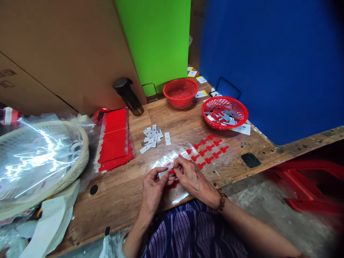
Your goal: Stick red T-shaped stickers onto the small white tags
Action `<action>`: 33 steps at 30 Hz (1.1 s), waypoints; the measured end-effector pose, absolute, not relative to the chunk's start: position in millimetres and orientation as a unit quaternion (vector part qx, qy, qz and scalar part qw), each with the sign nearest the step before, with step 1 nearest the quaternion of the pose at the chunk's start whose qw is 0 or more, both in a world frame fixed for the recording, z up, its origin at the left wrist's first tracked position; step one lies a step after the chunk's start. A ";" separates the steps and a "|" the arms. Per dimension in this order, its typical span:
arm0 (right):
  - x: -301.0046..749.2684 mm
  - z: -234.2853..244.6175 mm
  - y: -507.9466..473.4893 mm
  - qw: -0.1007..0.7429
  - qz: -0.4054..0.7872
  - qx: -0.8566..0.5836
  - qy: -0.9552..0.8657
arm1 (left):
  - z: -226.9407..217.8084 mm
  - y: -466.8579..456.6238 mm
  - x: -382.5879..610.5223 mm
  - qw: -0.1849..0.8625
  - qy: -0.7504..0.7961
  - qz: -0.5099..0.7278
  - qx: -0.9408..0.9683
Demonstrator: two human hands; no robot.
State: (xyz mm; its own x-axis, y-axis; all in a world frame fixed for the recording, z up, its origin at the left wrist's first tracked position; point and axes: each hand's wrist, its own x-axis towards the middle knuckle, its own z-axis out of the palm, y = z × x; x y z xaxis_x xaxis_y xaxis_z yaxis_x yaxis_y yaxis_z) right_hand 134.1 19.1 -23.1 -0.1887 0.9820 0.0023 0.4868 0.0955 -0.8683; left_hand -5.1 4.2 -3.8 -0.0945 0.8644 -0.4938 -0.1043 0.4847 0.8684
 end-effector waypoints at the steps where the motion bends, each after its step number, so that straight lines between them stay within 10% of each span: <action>1: 134.2 -22.6 19.1 0.318 0.384 -0.552 -0.669 | -3.9 3.7 -4.9 0.595 0.621 0.404 0.311; 16: 150.9 -25.3 8.8 0.313 0.250 -0.552 -0.731 | -9.1 2.1 -11.6 0.607 0.628 0.388 0.292; 33: 146.1 -12.0 22.0 0.288 0.654 -0.428 -0.553 | -0.6 1.2 -17.5 0.676 0.588 0.382 0.228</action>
State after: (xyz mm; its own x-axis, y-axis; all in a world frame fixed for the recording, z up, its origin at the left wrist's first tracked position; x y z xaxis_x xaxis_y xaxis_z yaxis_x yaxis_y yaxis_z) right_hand 146.1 22.0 -12.0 -0.4683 0.8501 -0.2410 0.0964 -0.2220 -0.9703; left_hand -17.5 1.2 -0.6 0.0176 0.7841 -0.6204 -0.2487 0.6045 0.7568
